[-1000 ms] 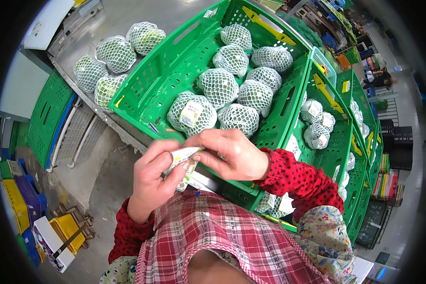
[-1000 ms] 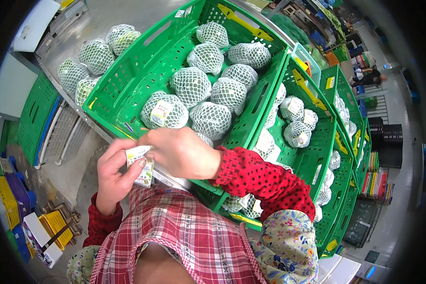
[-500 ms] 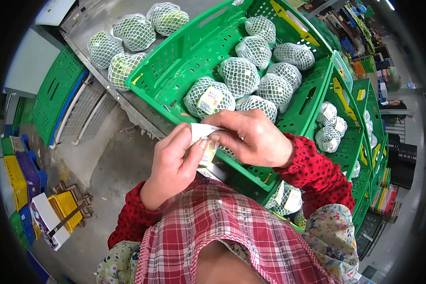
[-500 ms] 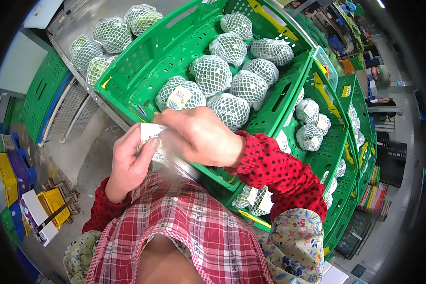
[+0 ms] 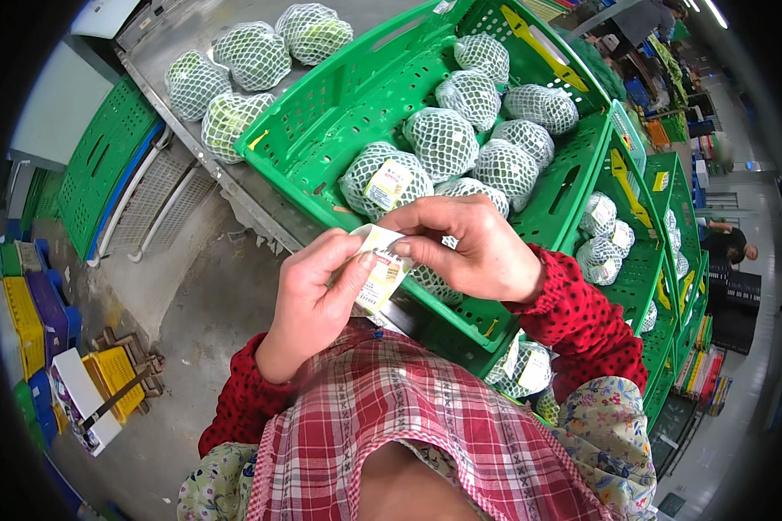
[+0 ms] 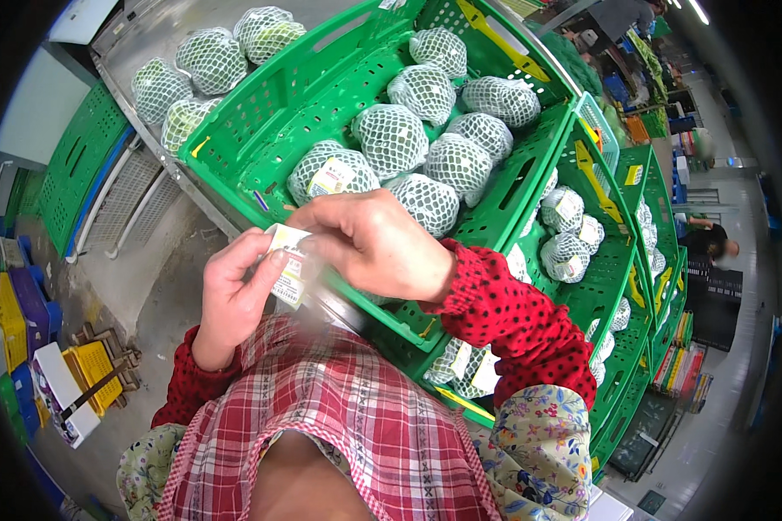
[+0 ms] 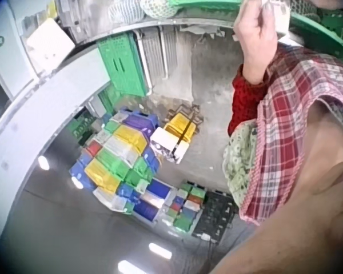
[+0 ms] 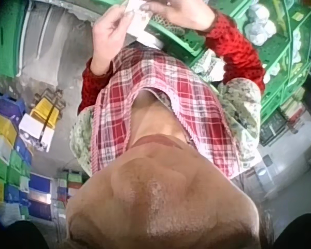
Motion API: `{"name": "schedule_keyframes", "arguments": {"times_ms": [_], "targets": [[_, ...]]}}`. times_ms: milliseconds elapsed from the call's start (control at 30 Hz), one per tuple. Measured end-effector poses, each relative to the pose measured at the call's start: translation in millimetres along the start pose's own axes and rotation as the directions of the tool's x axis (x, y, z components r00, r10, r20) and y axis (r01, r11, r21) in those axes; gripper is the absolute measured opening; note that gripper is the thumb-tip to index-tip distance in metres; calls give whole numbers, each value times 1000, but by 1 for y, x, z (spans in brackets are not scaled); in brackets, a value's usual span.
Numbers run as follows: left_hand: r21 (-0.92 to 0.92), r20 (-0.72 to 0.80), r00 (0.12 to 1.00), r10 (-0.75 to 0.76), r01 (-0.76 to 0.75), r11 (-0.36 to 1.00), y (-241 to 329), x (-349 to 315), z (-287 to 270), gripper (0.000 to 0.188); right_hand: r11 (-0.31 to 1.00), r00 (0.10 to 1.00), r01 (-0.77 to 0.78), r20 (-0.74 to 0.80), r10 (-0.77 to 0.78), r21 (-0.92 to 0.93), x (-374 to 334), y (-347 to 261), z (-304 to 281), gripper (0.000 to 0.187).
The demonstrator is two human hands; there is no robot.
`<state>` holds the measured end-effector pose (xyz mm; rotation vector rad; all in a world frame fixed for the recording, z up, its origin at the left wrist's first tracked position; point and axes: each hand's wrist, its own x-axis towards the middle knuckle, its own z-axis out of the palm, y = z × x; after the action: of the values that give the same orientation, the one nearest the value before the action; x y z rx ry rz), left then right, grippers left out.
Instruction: The person applies adhesive labels to individual items of netted produce in green plastic crates by hand.
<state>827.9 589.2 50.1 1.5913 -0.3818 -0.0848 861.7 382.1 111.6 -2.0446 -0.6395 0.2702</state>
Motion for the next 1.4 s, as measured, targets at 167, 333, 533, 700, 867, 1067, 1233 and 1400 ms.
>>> {"name": "schedule_keyframes", "arguments": {"times_ms": [167,333,533,700,867,1067,1233,1400], "targets": [[-112,-86,978,-190,180,977,6,-4,5,10,970,980,142,-107,-165,-197,-6,7,12,16],[-56,-108,920,-378,374,926,-14,-29,1,11,987,976,-88,-188,112,134,25,22,-47,8],[-141,-56,914,-403,392,909,-12,-32,4,9,855,894,-442,-213,395,-271,47,193,-112,41],[-110,-170,907,-386,372,922,-16,-41,-11,8,569,840,-543,-407,360,-618,52,214,-92,68],[35,-225,960,-169,182,983,-10,-24,-14,11,676,939,-342,-213,270,-652,58,206,-64,61],[53,-119,976,-185,192,980,-3,-23,-22,12,900,974,-227,100,205,371,45,80,-36,49],[214,-71,996,47,-30,976,1,-19,-15,14,916,980,-199,92,178,348,-14,10,11,27],[189,81,996,-23,7,982,2,-21,-3,17,993,998,-43,-39,47,106,-35,-4,6,26]]}}
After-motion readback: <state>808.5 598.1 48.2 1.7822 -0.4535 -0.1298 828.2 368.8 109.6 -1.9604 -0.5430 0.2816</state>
